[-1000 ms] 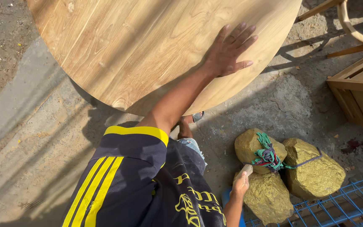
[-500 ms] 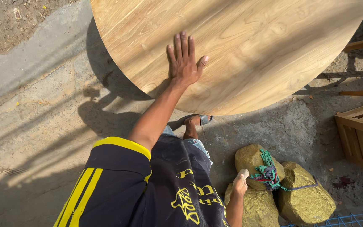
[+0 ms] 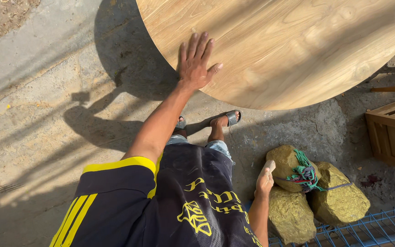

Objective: The person sands a large, round wooden tabletop using two pieces of sandpaper held in each hand. They move the sandpaper back and forth across the surface to smooth it.

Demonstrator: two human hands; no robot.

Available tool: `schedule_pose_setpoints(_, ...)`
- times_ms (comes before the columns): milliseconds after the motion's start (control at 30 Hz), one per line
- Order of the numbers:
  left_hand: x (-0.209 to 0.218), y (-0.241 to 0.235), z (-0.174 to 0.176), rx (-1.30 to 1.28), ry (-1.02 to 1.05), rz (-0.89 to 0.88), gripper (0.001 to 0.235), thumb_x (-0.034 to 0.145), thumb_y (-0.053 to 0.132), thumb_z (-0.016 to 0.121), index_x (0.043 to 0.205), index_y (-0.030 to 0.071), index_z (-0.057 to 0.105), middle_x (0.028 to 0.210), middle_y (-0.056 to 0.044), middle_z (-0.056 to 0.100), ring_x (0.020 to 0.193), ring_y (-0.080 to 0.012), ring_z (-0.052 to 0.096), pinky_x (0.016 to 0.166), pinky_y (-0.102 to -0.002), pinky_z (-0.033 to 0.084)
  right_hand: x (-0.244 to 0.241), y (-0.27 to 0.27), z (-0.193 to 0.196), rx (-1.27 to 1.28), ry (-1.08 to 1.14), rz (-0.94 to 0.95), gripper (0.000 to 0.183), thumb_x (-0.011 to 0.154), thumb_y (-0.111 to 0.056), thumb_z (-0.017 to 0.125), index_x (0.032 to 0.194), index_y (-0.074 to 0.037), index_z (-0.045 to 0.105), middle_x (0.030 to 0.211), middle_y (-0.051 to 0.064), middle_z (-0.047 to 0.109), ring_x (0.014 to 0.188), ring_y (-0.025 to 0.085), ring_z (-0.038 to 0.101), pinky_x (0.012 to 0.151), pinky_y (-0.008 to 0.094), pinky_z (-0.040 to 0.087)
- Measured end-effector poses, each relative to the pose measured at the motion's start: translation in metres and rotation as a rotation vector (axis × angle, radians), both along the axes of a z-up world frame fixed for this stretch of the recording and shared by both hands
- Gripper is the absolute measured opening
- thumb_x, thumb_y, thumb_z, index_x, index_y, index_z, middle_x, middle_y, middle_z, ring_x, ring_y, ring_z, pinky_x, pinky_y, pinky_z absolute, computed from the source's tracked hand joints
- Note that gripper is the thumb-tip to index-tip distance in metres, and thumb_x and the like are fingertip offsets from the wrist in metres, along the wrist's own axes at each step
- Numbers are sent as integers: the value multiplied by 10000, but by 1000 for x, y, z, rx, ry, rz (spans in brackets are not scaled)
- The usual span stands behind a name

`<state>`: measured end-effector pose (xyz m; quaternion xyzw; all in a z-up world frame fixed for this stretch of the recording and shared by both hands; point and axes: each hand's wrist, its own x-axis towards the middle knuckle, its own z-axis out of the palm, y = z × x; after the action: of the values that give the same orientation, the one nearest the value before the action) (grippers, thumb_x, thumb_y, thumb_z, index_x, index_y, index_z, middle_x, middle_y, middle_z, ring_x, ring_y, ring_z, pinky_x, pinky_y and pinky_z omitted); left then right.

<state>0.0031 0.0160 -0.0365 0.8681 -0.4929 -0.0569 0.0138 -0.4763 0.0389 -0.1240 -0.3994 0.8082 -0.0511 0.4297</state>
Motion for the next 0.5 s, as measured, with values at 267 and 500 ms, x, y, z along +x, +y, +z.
schedule_pose_setpoints(267, 16, -96, -12, -81, -98, 293, 852, 975, 682, 236, 1480, -4, 216, 1533, -200, 88, 1426, -382, 90, 1145, -556, 162, -55, 130, -19, 224, 92, -105, 602, 894, -436, 473, 1326, -17, 475, 1327, 201, 485, 1206, 364, 471, 1007, 424, 376)
schedule_pose_setpoints(500, -54, -285, 12, 88, 107, -59, 833, 972, 651, 194, 1517, 29, 91, 1550, -171, -18, 1443, -314, -17, 1181, -505, 36, -95, 74, -31, 307, 125, 130, 717, 898, -515, 391, 1449, -72, 271, 1462, 173, 310, 1339, 356, 328, 1132, 456, 333)
